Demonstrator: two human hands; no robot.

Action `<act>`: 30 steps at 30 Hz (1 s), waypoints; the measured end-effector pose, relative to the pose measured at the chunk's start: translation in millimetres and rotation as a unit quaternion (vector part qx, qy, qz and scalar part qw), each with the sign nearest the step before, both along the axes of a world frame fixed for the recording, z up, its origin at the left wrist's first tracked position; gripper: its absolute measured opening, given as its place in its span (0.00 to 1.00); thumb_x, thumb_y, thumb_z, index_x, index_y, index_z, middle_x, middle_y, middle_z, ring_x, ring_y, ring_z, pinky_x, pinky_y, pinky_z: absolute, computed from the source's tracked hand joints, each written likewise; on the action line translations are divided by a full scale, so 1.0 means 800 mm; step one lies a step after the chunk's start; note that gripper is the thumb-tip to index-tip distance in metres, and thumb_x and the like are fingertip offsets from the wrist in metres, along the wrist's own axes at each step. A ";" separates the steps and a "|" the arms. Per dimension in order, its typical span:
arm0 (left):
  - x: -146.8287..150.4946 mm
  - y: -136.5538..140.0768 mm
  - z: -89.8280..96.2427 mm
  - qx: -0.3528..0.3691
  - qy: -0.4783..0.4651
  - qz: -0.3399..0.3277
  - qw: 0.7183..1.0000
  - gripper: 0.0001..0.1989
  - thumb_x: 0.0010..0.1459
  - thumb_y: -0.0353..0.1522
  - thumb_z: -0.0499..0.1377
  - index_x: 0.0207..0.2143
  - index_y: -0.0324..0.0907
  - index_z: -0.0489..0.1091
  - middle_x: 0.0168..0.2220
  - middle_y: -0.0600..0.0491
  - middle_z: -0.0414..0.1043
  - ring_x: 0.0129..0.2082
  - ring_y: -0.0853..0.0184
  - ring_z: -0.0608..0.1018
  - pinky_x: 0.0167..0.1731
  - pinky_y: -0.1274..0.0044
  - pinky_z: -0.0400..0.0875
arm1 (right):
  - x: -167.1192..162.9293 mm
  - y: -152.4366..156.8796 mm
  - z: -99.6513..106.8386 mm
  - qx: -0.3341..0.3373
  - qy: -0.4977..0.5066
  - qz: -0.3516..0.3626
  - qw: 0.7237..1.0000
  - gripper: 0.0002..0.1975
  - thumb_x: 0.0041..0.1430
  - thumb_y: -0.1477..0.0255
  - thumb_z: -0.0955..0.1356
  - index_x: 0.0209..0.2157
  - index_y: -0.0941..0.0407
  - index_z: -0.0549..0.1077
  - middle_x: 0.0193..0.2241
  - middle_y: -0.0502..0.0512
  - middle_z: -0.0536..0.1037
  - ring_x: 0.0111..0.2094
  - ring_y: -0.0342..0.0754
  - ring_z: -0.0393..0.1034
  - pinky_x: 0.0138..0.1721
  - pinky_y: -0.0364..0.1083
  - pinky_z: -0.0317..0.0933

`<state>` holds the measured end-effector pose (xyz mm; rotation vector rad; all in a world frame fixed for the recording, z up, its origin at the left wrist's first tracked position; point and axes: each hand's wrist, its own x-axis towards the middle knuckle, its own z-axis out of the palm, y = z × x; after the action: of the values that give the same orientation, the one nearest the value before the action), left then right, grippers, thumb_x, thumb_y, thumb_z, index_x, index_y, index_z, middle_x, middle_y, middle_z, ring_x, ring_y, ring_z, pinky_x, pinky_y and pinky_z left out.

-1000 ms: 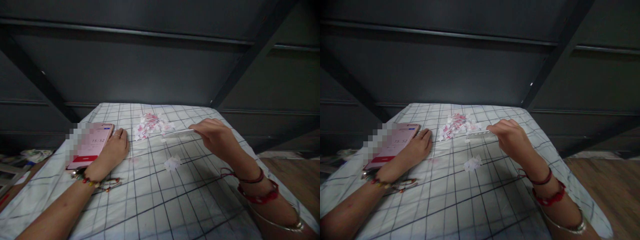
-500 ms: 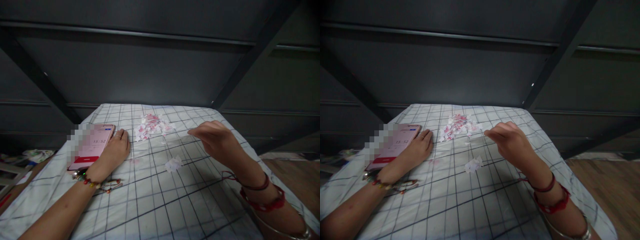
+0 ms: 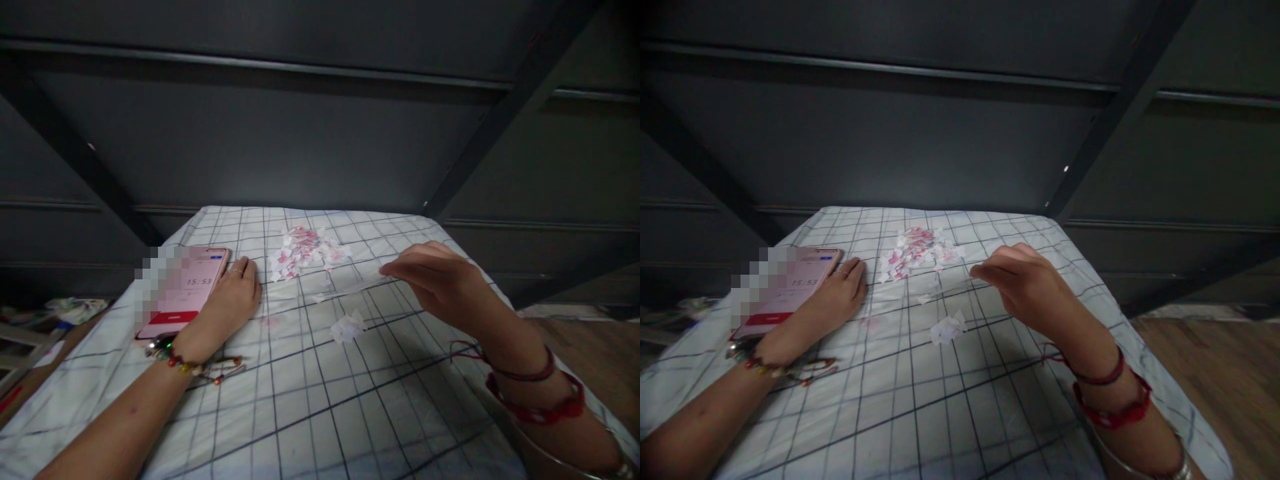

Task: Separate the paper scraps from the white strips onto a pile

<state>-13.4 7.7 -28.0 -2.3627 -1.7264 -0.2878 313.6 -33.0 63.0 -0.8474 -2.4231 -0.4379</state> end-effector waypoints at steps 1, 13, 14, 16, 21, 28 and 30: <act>0.000 0.000 0.000 0.000 -0.002 0.001 1.000 0.20 0.61 0.29 0.41 0.48 0.27 0.63 0.52 0.32 0.65 0.55 0.53 0.67 0.52 0.60 0.65 | 0.002 0.000 0.001 -0.012 0.001 -0.001 1.000 0.15 0.56 0.85 0.60 0.36 0.54 0.72 0.26 0.49 0.75 0.28 0.44 0.68 0.32 0.45 0.61; 0.000 0.000 -0.001 -0.016 -0.027 0.010 0.999 0.22 0.61 0.29 0.41 0.52 0.24 0.61 0.55 0.30 0.61 0.56 0.51 0.66 0.54 0.59 0.63 | -0.006 0.019 -0.024 0.026 -0.019 -0.149 0.988 0.17 0.54 0.86 0.58 0.34 0.56 0.73 0.26 0.52 0.76 0.32 0.48 0.68 0.35 0.47 0.58; 0.000 0.000 -0.001 -0.014 -0.032 0.011 0.999 0.22 0.61 0.29 0.41 0.53 0.25 0.61 0.56 0.30 0.61 0.56 0.51 0.66 0.54 0.58 0.63 | -0.005 0.020 -0.024 0.009 -0.026 -0.140 0.990 0.17 0.54 0.87 0.58 0.34 0.56 0.73 0.26 0.52 0.76 0.31 0.47 0.68 0.35 0.47 0.58; 0.000 0.000 -0.001 -0.011 -0.035 0.009 0.999 0.22 0.61 0.29 0.41 0.53 0.25 0.61 0.55 0.30 0.61 0.57 0.51 0.66 0.55 0.57 0.63 | 0.000 0.020 -0.021 -0.016 -0.026 -0.111 0.993 0.19 0.53 0.87 0.57 0.34 0.56 0.74 0.26 0.52 0.76 0.31 0.47 0.68 0.35 0.46 0.60; 0.000 0.000 0.000 -0.005 -0.035 0.001 0.999 0.21 0.61 0.29 0.41 0.51 0.26 0.62 0.54 0.31 0.63 0.55 0.51 0.67 0.53 0.58 0.64 | 0.012 0.017 -0.011 -0.016 0.005 -0.049 0.999 0.15 0.57 0.84 0.59 0.33 0.54 0.73 0.27 0.50 0.77 0.31 0.45 0.70 0.34 0.45 0.63; 0.000 0.000 0.002 -0.018 -0.031 0.002 0.999 0.21 0.61 0.29 0.41 0.51 0.25 0.61 0.54 0.30 0.62 0.56 0.51 0.66 0.54 0.58 0.62 | 0.003 0.016 -0.011 -0.037 0.021 -0.026 0.999 0.15 0.57 0.85 0.59 0.33 0.55 0.74 0.26 0.50 0.77 0.29 0.45 0.71 0.33 0.46 0.64; 0.000 0.000 0.003 -0.022 -0.014 0.003 1.000 0.21 0.61 0.29 0.41 0.51 0.25 0.61 0.54 0.30 0.62 0.56 0.52 0.66 0.56 0.59 0.60 | 0.006 0.013 -0.005 -0.066 0.019 -0.009 0.998 0.15 0.57 0.85 0.59 0.32 0.54 0.73 0.26 0.50 0.77 0.29 0.44 0.71 0.32 0.44 0.64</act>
<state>-13.0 7.5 -25.7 -2.3941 -1.7704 -0.2872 318.3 -22.8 59.1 -0.9245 -2.4318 -0.2674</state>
